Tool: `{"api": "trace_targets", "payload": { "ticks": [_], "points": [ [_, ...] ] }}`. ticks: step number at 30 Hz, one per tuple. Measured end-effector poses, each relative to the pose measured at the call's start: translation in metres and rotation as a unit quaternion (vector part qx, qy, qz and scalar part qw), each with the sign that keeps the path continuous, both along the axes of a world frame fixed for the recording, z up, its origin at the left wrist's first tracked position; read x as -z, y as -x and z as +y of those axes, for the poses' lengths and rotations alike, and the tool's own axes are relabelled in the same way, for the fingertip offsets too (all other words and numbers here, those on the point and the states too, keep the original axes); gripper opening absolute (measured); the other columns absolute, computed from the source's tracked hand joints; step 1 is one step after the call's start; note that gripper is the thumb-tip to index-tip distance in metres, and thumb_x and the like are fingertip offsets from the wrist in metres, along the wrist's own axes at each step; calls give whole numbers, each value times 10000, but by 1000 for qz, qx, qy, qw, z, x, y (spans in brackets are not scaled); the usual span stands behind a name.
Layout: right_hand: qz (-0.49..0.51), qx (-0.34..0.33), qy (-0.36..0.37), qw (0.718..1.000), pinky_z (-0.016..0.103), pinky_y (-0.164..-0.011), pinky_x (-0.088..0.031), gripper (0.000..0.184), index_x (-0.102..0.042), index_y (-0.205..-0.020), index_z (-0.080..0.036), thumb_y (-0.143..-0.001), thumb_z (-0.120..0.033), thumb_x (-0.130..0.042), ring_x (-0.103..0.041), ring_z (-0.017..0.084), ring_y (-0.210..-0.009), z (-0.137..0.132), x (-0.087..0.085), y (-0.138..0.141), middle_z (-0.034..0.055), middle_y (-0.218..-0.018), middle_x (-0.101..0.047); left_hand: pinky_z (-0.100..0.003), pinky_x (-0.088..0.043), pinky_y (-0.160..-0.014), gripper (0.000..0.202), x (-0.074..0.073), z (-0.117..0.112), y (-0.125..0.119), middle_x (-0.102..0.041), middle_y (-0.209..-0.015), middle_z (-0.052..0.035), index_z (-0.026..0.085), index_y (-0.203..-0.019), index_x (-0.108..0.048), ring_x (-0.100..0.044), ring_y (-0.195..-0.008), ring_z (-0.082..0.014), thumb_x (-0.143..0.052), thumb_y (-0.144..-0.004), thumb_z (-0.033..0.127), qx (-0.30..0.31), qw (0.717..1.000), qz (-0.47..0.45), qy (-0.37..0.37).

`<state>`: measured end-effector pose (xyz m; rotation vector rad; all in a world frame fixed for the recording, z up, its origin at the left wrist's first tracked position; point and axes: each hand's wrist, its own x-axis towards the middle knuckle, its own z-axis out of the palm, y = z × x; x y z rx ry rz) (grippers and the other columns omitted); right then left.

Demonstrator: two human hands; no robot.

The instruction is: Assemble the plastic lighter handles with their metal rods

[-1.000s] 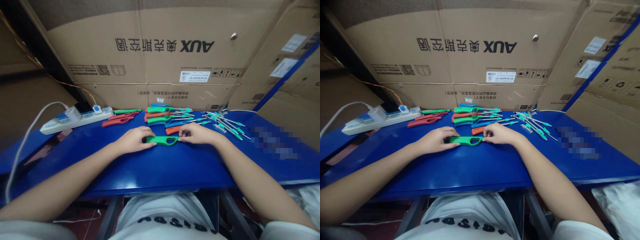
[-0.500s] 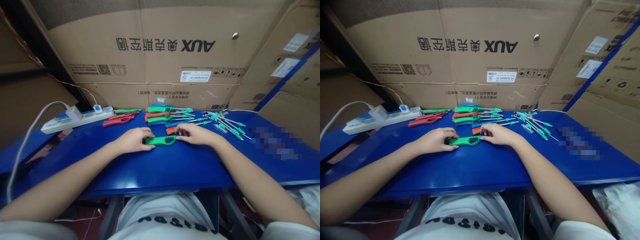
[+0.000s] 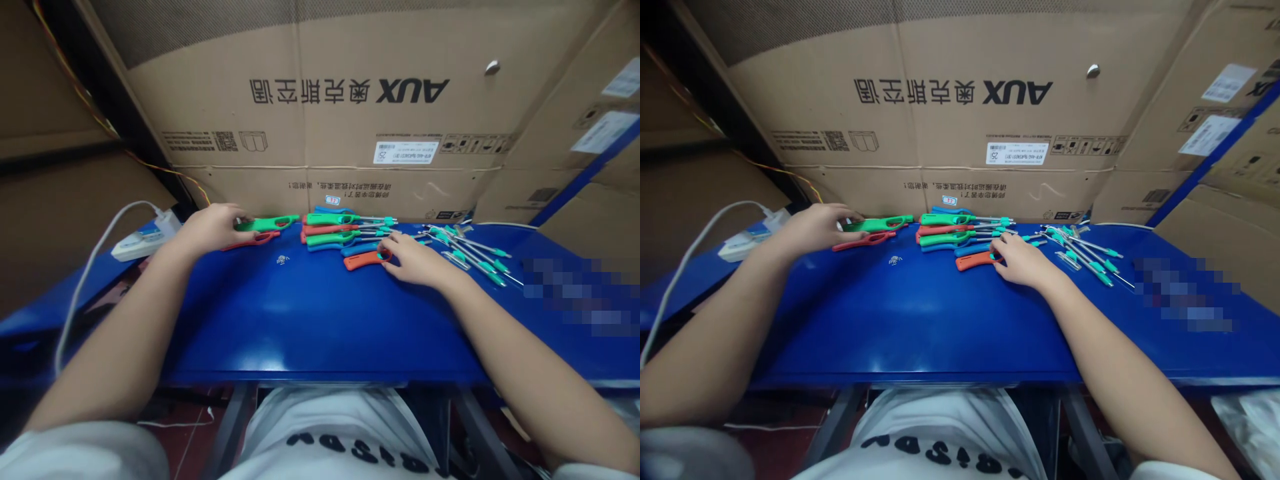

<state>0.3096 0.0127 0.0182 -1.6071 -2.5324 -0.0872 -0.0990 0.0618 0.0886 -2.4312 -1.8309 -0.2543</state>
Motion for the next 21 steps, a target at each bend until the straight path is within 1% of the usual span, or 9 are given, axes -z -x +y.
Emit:
{"api": "trace_targets", "payload": {
  "ticks": [2,4,7,9,11,14,16,19,21],
  "points": [
    [-25,18,6,999,373,-779,-480,198,-601,-1047,-200,-856,-183,-553,-568,296,-1035,-2,-2,1,132,-1136,-597,-295,-440,-747,505,6,7,6,-699,-1069,-116,129,-1134,-711,-621,-958,-285,-669,-821,523,-33,999,25,2],
    [-47,36,7,998,377,-763,-472,217,-610,-1053,-193,-853,-154,-535,-565,304,-1025,-2,-3,0,142,-1143,-594,-296,-440,-762,492,16,18,14,-698,-1080,-115,123,-1156,-707,-621,-978,-290,-646,-844,500,-40,998,49,1],
    [-61,42,10,997,398,-768,-468,171,-636,-1013,-183,-872,-169,-540,-558,321,-1018,1,-3,-5,149,-1122,-593,-299,-448,-740,473,34,36,26,-713,-1060,-115,158,-1133,-727,-642,-966,-297,-637,-833,512,-50,996,75,4],
    [-39,2,10,999,405,-800,-469,107,-644,-955,-177,-880,-188,-568,-555,314,-1017,4,-4,-7,142,-1081,-600,-308,-460,-729,462,44,46,33,-723,-1053,-113,184,-1130,-731,-658,-947,-299,-629,-821,512,-56,996,68,6],
    [6,-62,12,998,404,-837,-468,65,-640,-910,-175,-893,-204,-584,-557,292,-1003,5,-4,-7,128,-1024,-614,-324,-477,-750,472,50,52,38,-724,-1078,-118,185,-1149,-722,-664,-957,-306,-605,-820,503,-54,997,51,3],
    [73,-142,22,987,398,-859,-464,80,-636,-876,-177,-917,-222,-585,-564,257,-958,4,-5,1,110,-973,-631,-361,-491,-843,488,53,54,41,-704,-1122,-144,148,-1170,-704,-654,-1016,-324,-587,-815,461,-29,998,42,-28],
    [107,-175,37,978,385,-861,-462,73,-639,-878,-177,-918,-223,-598,-567,242,-953,0,-4,10,102,-977,-635,-383,-485,-906,448,51,51,37,-690,-1132,-149,137,-1158,-701,-640,-1049,-329,-582,-798,376,-4,997,44,-61],
    [150,-212,88,962,348,-838,-469,76,-645,-882,-179,-911,-249,-634,-576,215,-928,-9,-3,25,83,-970,-629,-405,-485,-927,380,43,38,17,-684,-1099,-141,143,-1102,-708,-621,-1071,-329,-550,-776,259,43,993,23,-111],
    [169,-226,124,951,323,-801,-474,103,-644,-881,-186,-910,-285,-649,-584,194,-885,-14,-2,32,69,-962,-621,-392,-496,-905,315,40,22,-5,-690,-1033,-120,160,-1047,-712,-625,-1047,-303,-517,-815,246,96,987,-18,-129]
  ]
}}
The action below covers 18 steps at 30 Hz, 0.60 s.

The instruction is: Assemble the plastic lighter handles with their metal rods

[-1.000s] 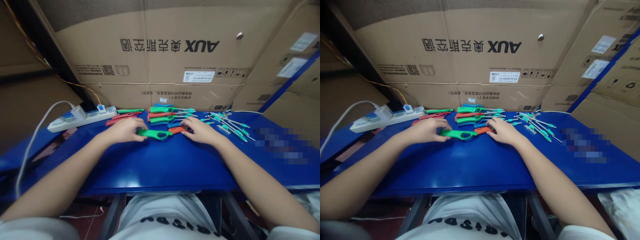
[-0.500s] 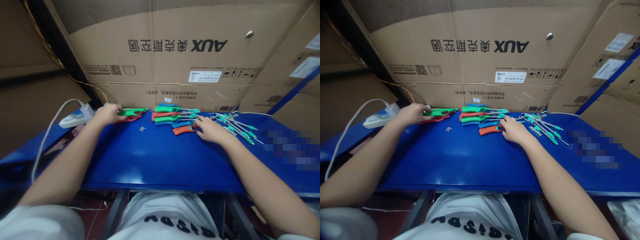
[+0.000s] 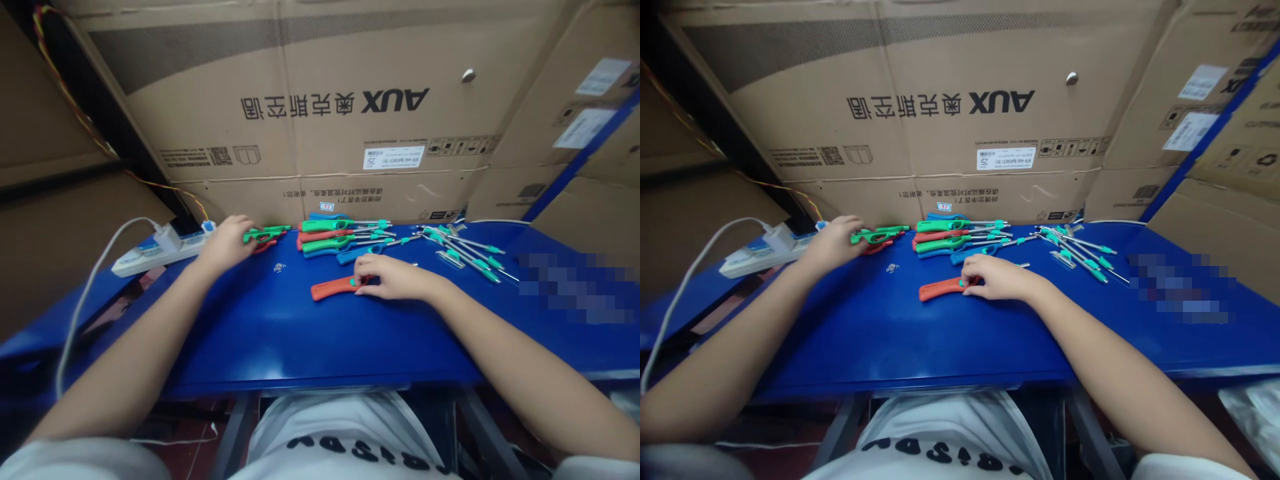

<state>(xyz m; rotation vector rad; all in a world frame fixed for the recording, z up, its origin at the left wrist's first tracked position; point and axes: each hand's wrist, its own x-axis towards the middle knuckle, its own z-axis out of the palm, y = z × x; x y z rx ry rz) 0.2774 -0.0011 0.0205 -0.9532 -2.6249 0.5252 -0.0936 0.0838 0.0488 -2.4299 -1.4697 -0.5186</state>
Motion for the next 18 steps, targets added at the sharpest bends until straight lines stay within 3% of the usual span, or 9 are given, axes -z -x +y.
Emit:
{"api": "trace_targets", "payload": {
  "ticks": [3,6,8,12,18],
  "points": [
    [5,15,-12,1000,316,-787,-470,197,-622,-963,-199,-884,-365,-691,-582,202,-919,-6,-1,7,72,-1028,-622,-347,-512,-871,244,5,-35,-41,-713,-1015,-72,185,-995,-706,-657,-945,-231,-497,-894,257,135,988,-55,50],
    [-17,79,-52,995,334,-796,-455,340,-583,-1056,-205,-848,-431,-727,-573,237,-984,-9,-2,11,85,-1077,-630,-367,-490,-976,256,23,-69,-78,-703,-1131,-68,212,-1127,-689,-629,-1086,-237,-545,-948,325,229,965,-48,119],
    [-49,120,-48,990,329,-754,-439,349,-576,-1027,-202,-848,-465,-719,-578,246,-950,-10,-3,12,84,-1021,-640,-379,-488,-999,337,39,-85,-95,-668,-1219,-91,201,-1270,-628,-600,-1131,-243,-553,-968,331,250,955,-57,151],
    [-90,152,-18,984,311,-688,-408,375,-562,-928,-200,-839,-533,-709,-579,237,-875,-8,-1,12,73,-933,-631,-395,-490,-1014,366,61,-92,-108,-636,-1235,-115,164,-1329,-582,-576,-1123,-244,-552,-974,249,256,948,-97,160],
    [-66,138,-38,988,312,-716,-420,400,-546,-965,-204,-807,-511,-749,-566,235,-904,-7,0,10,79,-1007,-617,-408,-503,-972,338,66,-84,-105,-653,-1182,-112,160,-1300,-602,-572,-1059,-242,-547,-979,250,268,946,-116,139]
  ]
}}
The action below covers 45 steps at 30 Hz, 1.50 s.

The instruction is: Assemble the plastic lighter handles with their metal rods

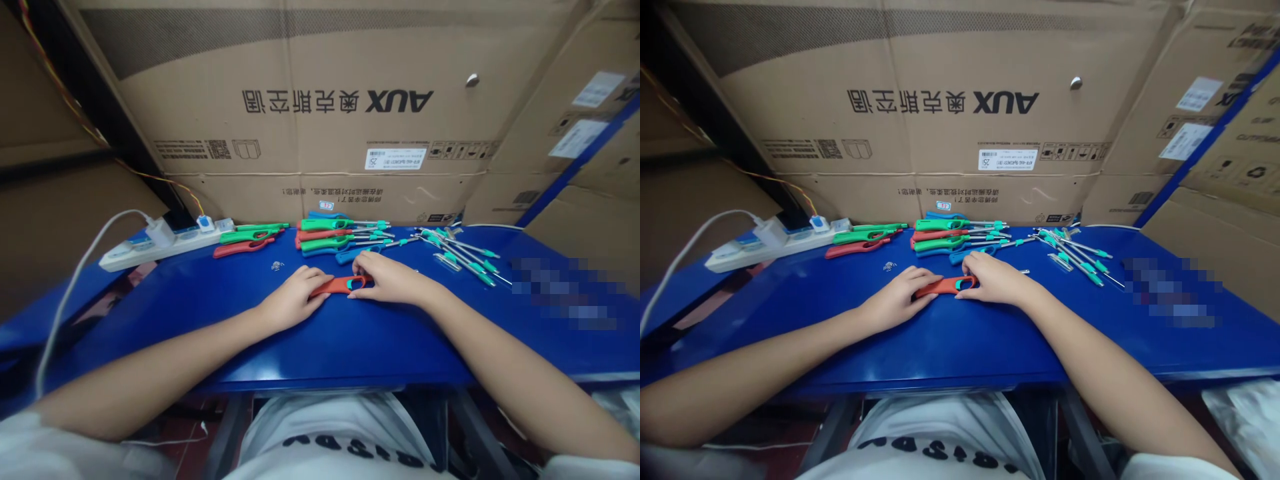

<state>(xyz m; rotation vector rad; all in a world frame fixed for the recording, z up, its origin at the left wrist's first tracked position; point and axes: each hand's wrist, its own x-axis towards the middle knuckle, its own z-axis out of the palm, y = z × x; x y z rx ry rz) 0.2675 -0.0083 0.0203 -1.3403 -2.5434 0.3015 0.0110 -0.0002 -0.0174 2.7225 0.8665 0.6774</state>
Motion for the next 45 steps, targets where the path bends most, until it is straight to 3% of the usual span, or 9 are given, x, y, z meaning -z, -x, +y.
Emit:
{"api": "trace_targets", "payload": {
  "ticks": [10,17,24,31,37,42,45],
  "points": [
    [-26,11,16,999,297,-684,-400,442,-538,-908,-192,-766,-534,-780,-569,222,-835,-2,-3,1,82,-952,-629,-391,-496,-933,346,-3,-7,-1,-634,-1156,-107,183,-1329,-582,-553,-1006,-236,-491,-999,237,17,1000,5,-15],
    [-74,23,16,997,281,-593,-323,438,-550,-848,-212,-765,-596,-744,-573,206,-739,-6,-9,1,57,-864,-656,-407,-486,-956,342,-2,-12,-3,-630,-1165,-120,162,-1325,-574,-544,-1030,-243,-466,-1018,265,18,1000,2,-20],
    [-74,14,4,997,276,-574,-308,464,-495,-821,-219,-771,-616,-728,-545,189,-683,-7,-8,4,52,-833,-643,-424,-486,-954,346,-11,-14,-3,-629,-1171,-124,167,-1313,-581,-543,-1038,-263,-496,-983,224,2,999,17,-44],
    [-38,-23,35,998,275,-561,-310,462,-444,-846,-230,-821,-635,-665,-512,172,-633,-9,-6,11,30,-796,-617,-426,-495,-923,363,-13,-8,-1,-651,-1161,-110,195,-1278,-601,-582,-1041,-276,-588,-959,366,-20,998,43,-46],
    [9,-29,113,993,255,-564,-344,464,-485,-927,-227,-790,-613,-702,-538,159,-660,-6,-10,1,13,-830,-636,-380,-507,-869,297,-11,-2,0,-667,-1097,-94,222,-1202,-654,-623,-999,-252,-593,-961,386,-7,1000,25,-5],
    [27,-14,175,984,253,-585,-384,266,-551,-931,-196,-878,-450,-607,-519,145,-644,5,-12,-20,16,-784,-627,-367,-511,-922,318,-5,4,1,-673,-1110,-86,197,-1170,-677,-638,-1024,-237,-646,-925,398,-17,994,-80,72],
    [63,-16,188,980,254,-587,-389,257,-566,-902,-187,-914,-442,-545,-505,141,-630,11,-9,-27,11,-747,-617,-365,-511,-933,310,-2,6,-1,-684,-1099,-82,189,-1135,-684,-652,-1014,-230,-653,-916,405,-13,986,-125,106]
  ]
}}
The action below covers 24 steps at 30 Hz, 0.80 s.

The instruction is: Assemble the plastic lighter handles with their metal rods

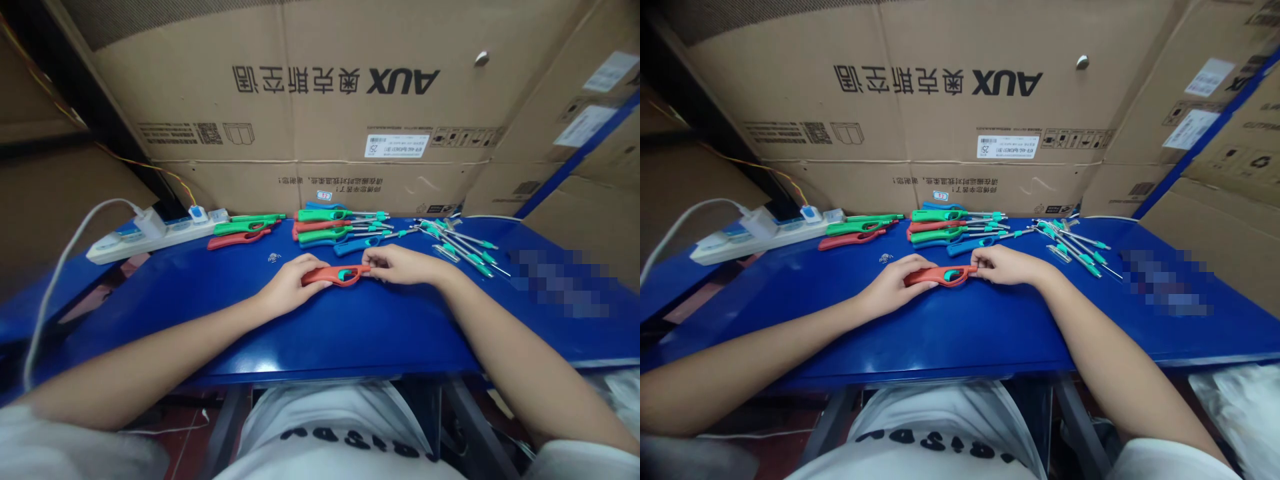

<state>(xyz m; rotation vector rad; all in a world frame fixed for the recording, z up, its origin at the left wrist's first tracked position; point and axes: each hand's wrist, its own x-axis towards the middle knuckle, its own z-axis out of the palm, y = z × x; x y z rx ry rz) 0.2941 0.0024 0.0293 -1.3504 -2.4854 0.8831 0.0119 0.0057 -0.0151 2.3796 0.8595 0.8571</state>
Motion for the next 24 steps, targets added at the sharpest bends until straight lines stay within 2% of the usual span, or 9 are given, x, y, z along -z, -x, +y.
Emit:
{"api": "trace_targets", "payload": {
  "ticks": [6,11,16,21,24],
  "points": [
    [75,-9,-71,995,255,-660,-413,320,-619,-966,-182,-968,-469,-477,-525,147,-720,1,4,5,14,-833,-638,-393,-517,-931,336,3,2,-2,-696,-1126,-83,200,-1126,-640,-664,-1010,-244,-639,-903,452,-15,999,-15,46],
    [71,-20,-93,993,250,-641,-395,288,-660,-976,-194,-977,-412,-472,-521,137,-655,-1,5,10,-2,-777,-652,-394,-501,-958,354,3,2,-1,-687,-1160,-84,201,-1156,-633,-654,-1047,-248,-639,-905,451,-10,999,-6,47],
    [58,-36,-94,993,260,-675,-411,334,-681,-953,-181,-997,-396,-430,-564,149,-703,1,8,12,24,-840,-690,-371,-504,-930,338,1,0,-2,-694,-1120,-68,199,-1126,-637,-660,-1010,-237,-641,-905,454,2,997,-22,70],
    [21,-42,-98,994,253,-634,-372,355,-613,-818,-185,-1000,-426,-428,-521,137,-656,1,9,14,4,-743,-623,-352,-524,-885,340,6,4,-5,-681,-1059,-49,202,-1109,-575,-661,-951,-209,-628,-903,467,-16,979,-123,158],
    [2,-43,-94,995,250,-617,-344,333,-581,-778,-188,-993,-400,-441,-497,127,-636,0,9,15,-6,-721,-606,-349,-514,-891,343,5,9,-4,-665,-1030,-53,201,-1072,-533,-648,-935,-191,-625,-888,476,-39,964,-203,169]
  ]
}}
